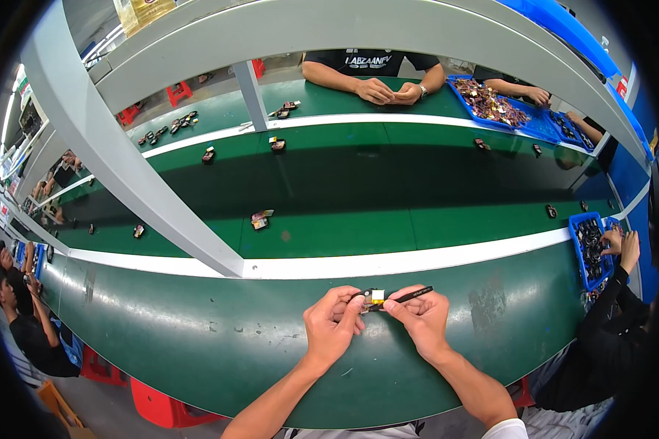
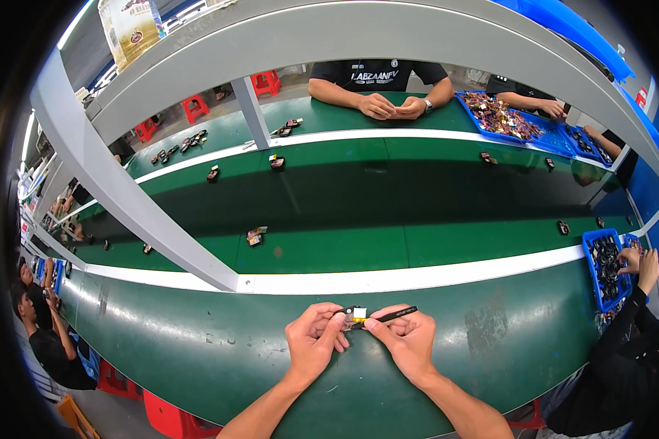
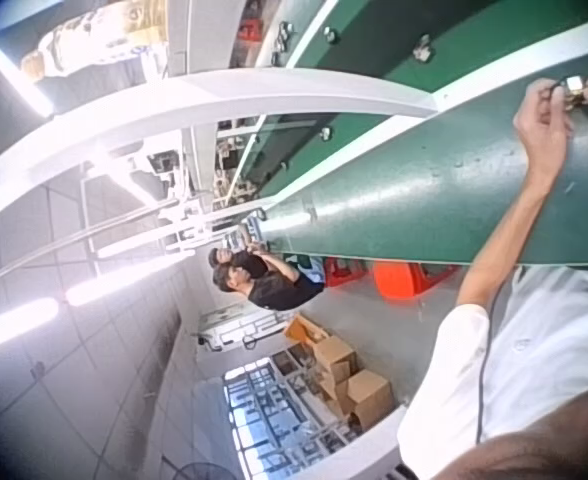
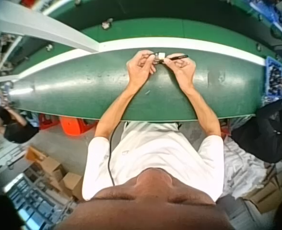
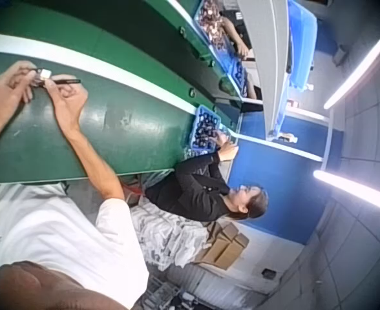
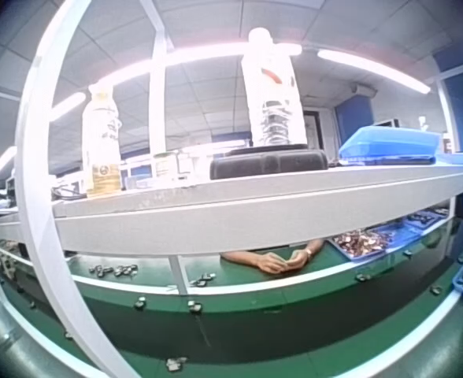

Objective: Assembling small electronic components onto printed circuit boards at an industrial workstation.

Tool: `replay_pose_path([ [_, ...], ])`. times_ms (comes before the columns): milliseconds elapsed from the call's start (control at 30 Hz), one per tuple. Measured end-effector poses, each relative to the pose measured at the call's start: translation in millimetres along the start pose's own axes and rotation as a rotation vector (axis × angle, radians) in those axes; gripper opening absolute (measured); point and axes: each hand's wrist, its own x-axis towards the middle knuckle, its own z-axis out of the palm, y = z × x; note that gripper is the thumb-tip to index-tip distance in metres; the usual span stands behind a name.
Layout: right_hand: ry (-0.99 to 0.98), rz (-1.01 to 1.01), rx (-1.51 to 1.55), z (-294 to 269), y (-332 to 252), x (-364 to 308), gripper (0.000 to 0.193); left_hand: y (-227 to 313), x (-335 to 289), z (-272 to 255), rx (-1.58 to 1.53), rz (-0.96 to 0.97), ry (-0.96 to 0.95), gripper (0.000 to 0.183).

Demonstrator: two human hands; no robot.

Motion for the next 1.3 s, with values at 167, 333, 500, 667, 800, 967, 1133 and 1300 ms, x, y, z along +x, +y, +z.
replay_pose_path([
  [167,0.001,-0.002,0.003,-2,1,1,0.010,-4,0,-1,-0.003,0.011,0.015,0.013],
  [333,-0.032,-0.024,-0.101,-5,-1,1,0.010,-2,1,-3,-0.012,-0.038,-0.034,0.022],
  [500,-0.066,-0.081,-0.126,-6,-5,2,0.011,-7,7,-12,-0.163,-0.182,-0.143,0.026],
  [667,-0.047,-0.161,-0.096,-1,-5,1,0.010,-6,9,-15,-0.235,-0.230,-0.200,0.028],
  [800,-0.053,-0.202,-0.154,-4,-3,-2,0.010,-3,8,-14,-0.257,-0.240,-0.221,0.028],
  [967,-0.044,-0.218,-0.174,-2,-1,-1,0.009,-3,8,-15,-0.267,-0.247,-0.219,0.026],
  [1133,-0.051,-0.313,-0.327,-3,-2,-2,0.009,-2,9,-15,-0.264,-0.221,-0.212,0.026],
  [1300,-0.053,-0.305,-0.307,-3,-2,-1,0.009,-2,8,-15,-0.269,-0.216,-0.208,0.024],
])
